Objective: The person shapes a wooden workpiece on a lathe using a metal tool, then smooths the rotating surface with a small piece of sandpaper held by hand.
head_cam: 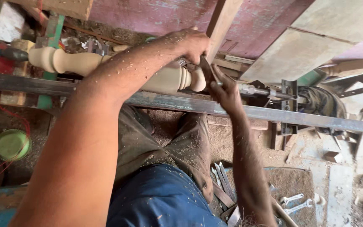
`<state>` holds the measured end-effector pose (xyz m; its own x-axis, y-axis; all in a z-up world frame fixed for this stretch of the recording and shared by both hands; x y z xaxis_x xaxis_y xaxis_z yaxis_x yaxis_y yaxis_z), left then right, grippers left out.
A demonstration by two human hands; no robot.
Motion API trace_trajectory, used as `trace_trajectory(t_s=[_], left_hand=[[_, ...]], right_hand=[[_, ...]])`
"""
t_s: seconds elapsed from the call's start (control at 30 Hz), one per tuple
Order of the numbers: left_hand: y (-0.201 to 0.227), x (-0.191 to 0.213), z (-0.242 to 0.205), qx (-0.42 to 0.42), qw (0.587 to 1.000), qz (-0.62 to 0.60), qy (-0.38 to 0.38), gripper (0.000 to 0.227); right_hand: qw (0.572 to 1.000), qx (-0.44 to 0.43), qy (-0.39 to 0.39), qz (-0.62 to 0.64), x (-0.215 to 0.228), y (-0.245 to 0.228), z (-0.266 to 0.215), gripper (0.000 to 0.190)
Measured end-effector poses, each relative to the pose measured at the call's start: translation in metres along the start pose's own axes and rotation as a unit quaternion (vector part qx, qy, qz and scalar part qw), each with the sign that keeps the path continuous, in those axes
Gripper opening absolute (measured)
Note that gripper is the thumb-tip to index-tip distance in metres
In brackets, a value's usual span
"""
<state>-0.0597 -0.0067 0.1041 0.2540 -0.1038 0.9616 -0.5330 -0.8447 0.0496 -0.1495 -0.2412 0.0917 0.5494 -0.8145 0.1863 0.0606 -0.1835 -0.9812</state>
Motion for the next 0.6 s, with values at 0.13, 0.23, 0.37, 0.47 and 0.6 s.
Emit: trace_trajectory(t_s=[0.13, 0.23, 0.37, 0.47, 0.6], left_hand=[[0.005, 0.000, 0.009, 0.009, 0.996, 0.072, -0.055, 0.032], [0.015, -0.006, 0.014, -0.004, 0.974, 0.220, -0.061, 0.030], [0.050, -0.017, 0.015, -0.036, 0.966, 0.252, -0.046, 0.022], [0.076, -0.018, 0.001, -0.063, 0.966, 0.246, -0.043, 0.018], [0.035, 0.017, 0.008, -0.034, 0.971, 0.226, 0.069, 0.016]], right_hand=[[0.998, -0.010, 0.058, -0.025, -0.051, 0.035, -0.014, 0.035], [0.966, -0.025, 0.076, -0.244, -0.085, 0.045, 0.001, 0.037], [0.913, -0.004, 0.055, -0.404, -0.108, 0.058, -0.012, 0.039], [0.950, -0.044, 0.090, -0.297, -0.111, 0.071, -0.020, 0.035], [0.971, 0.064, 0.145, -0.179, -0.090, 0.058, -0.028, 0.034]])
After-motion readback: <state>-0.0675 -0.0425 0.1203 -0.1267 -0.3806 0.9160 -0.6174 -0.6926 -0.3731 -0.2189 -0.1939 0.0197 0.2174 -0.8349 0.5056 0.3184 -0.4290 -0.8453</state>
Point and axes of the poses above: each hand's wrist, its own z-axis towards the middle knuckle, its own x-axis out of the back of the hand, y = z × x, the point moved 1 cm from there along z, towards the middle knuckle, and after that the axes turned 14 degrees about z, right-handed, at the moved point
